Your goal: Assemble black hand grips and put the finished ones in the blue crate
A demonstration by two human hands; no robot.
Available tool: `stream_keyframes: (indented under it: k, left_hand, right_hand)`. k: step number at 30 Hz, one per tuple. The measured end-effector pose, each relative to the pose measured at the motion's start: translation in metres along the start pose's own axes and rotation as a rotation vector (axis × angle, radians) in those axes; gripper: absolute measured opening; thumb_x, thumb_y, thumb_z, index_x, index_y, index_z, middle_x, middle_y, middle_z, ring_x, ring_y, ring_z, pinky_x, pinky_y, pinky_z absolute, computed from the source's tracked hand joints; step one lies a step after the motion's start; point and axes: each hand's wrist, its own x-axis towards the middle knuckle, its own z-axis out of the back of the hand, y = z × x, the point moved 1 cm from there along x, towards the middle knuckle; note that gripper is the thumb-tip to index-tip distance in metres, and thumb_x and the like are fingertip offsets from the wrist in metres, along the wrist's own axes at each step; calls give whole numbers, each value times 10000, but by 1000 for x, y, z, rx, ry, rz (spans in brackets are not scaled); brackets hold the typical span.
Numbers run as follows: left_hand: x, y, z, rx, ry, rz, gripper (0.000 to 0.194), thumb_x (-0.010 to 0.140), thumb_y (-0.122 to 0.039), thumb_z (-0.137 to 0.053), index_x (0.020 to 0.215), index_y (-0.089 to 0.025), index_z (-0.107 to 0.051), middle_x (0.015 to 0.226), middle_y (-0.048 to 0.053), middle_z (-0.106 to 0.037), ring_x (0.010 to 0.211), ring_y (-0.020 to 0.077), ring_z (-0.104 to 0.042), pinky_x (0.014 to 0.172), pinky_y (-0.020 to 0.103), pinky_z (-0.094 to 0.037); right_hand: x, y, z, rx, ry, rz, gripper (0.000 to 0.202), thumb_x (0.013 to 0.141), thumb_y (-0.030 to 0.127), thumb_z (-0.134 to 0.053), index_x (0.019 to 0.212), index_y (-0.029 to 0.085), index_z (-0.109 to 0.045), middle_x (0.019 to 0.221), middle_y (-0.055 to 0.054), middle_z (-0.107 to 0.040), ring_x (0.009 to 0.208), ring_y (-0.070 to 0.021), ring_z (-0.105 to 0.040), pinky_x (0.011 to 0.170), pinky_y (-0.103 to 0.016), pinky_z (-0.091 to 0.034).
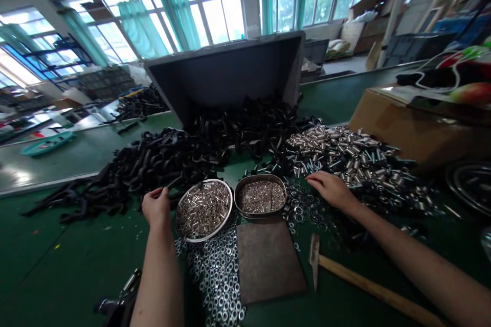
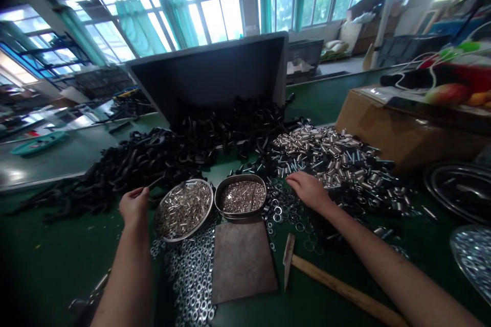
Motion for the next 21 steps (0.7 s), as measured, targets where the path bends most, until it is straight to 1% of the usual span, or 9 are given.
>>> stream_keyframes:
  k: [3,6,8,9,11,13,15,17,21]
  left_hand:
    - [-9,-10,6,18,-75,-38,315,657,-279,-605,938,-139,-627,892,95,-607,970,298,-569,916,470,-412]
    - [-31,-30,10,10,-94,-259,332,678,-318,-603,968,-158,-626,1074,113,-591,1138,305,-487,1021,474,-324]
    - [-53,-43,11,-38,-27,-403,323,714,-362,-582,968,-168,-629,1137,109,-579,1155,285,-481,1027,454,-330]
    - [-65,-48,11,-71,24,-439,322,729,-383,-574,969,-176,-629,1158,103,-572,1152,274,-487,1023,442,-342]
    - [-89,-54,10,-132,144,-474,324,751,-419,-562,974,-194,-627,1202,92,-553,1155,258,-491,1016,423,-362]
    - [-111,-56,10,-163,256,-490,317,760,-441,-559,958,-204,-631,1225,87,-540,1158,256,-495,1014,424,-374]
    - [-127,-55,10,-182,336,-493,305,757,-453,-564,926,-211,-641,1215,86,-549,1153,264,-501,1011,442,-384]
    - [-139,-50,9,-205,409,-470,307,745,-468,-576,905,-217,-652,1207,90,-556,1159,276,-500,997,457,-403]
    - [-154,-37,3,-261,532,-403,328,710,-493,-611,879,-217,-663,1223,98,-550,1167,294,-500,976,463,-428]
  right_hand:
    - [36,5,-9,-73,-18,-36,225,872,237,-477,998,191,-658,1009,-75,-664,973,-212,-585,872,-324,-447]
    - [84,12,-18,-132,-53,-77,365,866,251,-503,1214,152,-552,1142,-127,-601,1117,-253,-497,947,-359,-391]
    - [118,18,-23,-166,-43,-99,493,864,313,-520,1324,149,-448,1194,-148,-563,1164,-275,-457,968,-380,-366]
    - [134,21,-26,-181,-27,-111,549,861,361,-527,1357,157,-407,1204,-155,-550,1167,-290,-453,963,-397,-366]
    - [161,28,-32,-208,22,-136,643,833,466,-547,1386,192,-367,1234,-169,-518,1145,-327,-469,923,-440,-385]
    - [182,34,-37,-231,92,-156,715,760,516,-622,1371,223,-392,1271,-182,-480,1102,-362,-499,865,-473,-411]
    - [192,42,-43,-255,157,-165,720,703,464,-698,1332,228,-440,1294,-191,-453,1088,-390,-506,835,-500,-416]
    - [193,49,-48,-277,196,-154,634,716,370,-702,1292,228,-477,1296,-186,-450,1129,-409,-473,853,-529,-393]
    - [171,62,-50,-273,227,-68,441,792,254,-606,1225,261,-524,1291,-130,-473,1201,-381,-411,923,-511,-344]
